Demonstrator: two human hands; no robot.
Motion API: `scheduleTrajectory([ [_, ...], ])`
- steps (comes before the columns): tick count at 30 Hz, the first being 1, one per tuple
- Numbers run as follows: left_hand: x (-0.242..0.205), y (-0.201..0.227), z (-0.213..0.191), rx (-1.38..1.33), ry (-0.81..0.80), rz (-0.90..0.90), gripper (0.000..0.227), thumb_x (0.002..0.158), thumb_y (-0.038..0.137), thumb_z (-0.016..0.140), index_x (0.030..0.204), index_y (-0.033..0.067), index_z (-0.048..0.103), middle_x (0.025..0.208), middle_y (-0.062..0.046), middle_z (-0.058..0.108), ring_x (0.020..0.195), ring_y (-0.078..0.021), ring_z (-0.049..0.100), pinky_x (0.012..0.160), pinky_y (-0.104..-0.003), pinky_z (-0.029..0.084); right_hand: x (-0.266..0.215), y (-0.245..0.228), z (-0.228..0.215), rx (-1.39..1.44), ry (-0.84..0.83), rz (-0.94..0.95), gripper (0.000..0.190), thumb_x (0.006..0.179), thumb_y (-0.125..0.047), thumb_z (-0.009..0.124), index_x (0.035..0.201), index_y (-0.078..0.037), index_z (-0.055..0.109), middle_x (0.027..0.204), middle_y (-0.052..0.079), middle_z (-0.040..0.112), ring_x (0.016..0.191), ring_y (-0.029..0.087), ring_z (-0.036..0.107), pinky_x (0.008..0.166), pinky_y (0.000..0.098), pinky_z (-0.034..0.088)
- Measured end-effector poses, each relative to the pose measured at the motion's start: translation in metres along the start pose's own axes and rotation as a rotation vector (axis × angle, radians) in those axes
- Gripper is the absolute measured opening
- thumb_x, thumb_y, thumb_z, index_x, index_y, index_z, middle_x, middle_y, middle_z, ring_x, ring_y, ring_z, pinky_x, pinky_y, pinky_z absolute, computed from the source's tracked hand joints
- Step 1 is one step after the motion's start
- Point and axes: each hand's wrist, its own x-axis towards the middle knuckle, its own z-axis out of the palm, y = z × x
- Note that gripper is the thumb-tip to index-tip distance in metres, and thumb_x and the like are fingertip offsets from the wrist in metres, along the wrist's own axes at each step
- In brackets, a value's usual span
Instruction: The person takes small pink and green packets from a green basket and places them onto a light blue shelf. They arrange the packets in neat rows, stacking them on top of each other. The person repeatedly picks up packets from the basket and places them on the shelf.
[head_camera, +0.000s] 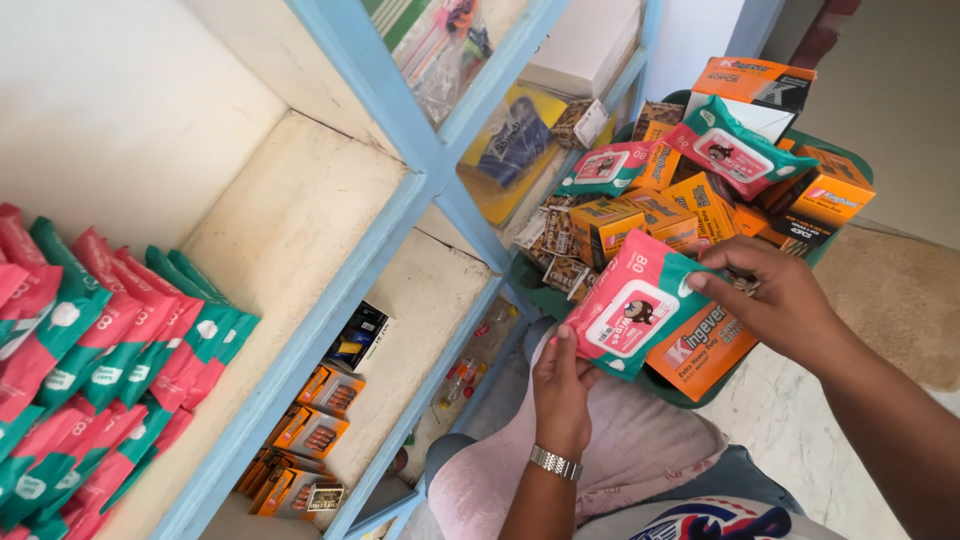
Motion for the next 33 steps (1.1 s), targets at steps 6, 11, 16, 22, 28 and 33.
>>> scheduleTrajectory([
  [6,-0.027,0.036,0.005,-0.065,-0.004,0.040,0.043,0.100,0.042,0.054,0.123,0.0092,0.068,0.112,-0.007,0.077,0.096,-0.0159,0.074,0.085,-0.035,0.060,-0.009,0.019,0.020,0.349,-0.034,0.238,0.017,0.097,-0.018,0.075,0.102,-0.003,0.071,0.094,0.004,0.068,0.084,0.008,0.060,0.072,0.0277,0.049],
  [11,-0.040,0.047,-0.010,-0.198,-0.064,0.080,0.050,0.104,0.042,0.053,0.137,0.0044,0.056,0.125,-0.011,0.071,0.106,-0.0202,0.072,0.090,-0.038,0.061,-0.005,-0.006,0.032,0.589,-0.190,0.285,0.017,0.095,-0.018,0.066,0.105,-0.003,0.067,0.091,0.003,0.073,0.078,0.014,0.070,0.070,0.0308,0.056],
  [16,-0.059,0.056,-0.013,-0.120,-0.124,0.082,0.078,0.089,0.022,0.069,0.156,0.0141,0.030,0.140,-0.009,0.061,0.118,-0.0195,0.067,0.094,-0.037,0.059,-0.010,-0.006,0.051,0.703,-0.216,0.305,0.014,0.098,-0.017,0.063,0.098,-0.003,0.064,0.090,0.007,0.075,0.082,0.017,0.074,0.076,0.0323,0.059],
  [22,-0.074,0.057,-0.022,0.039,-0.178,0.054,0.117,0.073,-0.004,0.083,0.164,0.0195,0.012,0.140,-0.012,0.060,0.120,-0.0215,0.064,0.094,-0.035,0.058,-0.008,-0.003,0.061,0.712,-0.233,0.330,0.018,0.102,-0.022,0.060,0.096,-0.004,0.063,0.089,0.005,0.071,0.080,0.016,0.071,0.074,0.0336,0.059],
  [28,-0.082,0.066,-0.030,0.064,-0.167,0.120,0.097,0.082,0.002,0.077,0.161,0.0179,0.021,0.142,-0.007,0.059,0.121,-0.0191,0.064,0.092,-0.036,0.060,-0.005,0.002,0.076,0.897,-0.232,0.449,0.018,0.104,-0.024,0.056,0.100,-0.007,0.061,0.093,0.004,0.068,0.079,0.018,0.067,0.072,0.0358,0.056],
  [33,-0.080,0.067,-0.042,-0.092,0.006,0.092,0.059,0.098,0.026,0.062,0.152,0.0161,0.039,0.137,-0.008,0.064,0.113,-0.0209,0.068,0.086,-0.038,0.062,-0.015,-0.028,0.092,0.873,-0.395,0.464,0.039,0.094,-0.017,0.062,0.132,-0.012,0.056,0.100,0.008,0.068,0.089,0.020,0.067,0.076,0.0382,0.055],
])
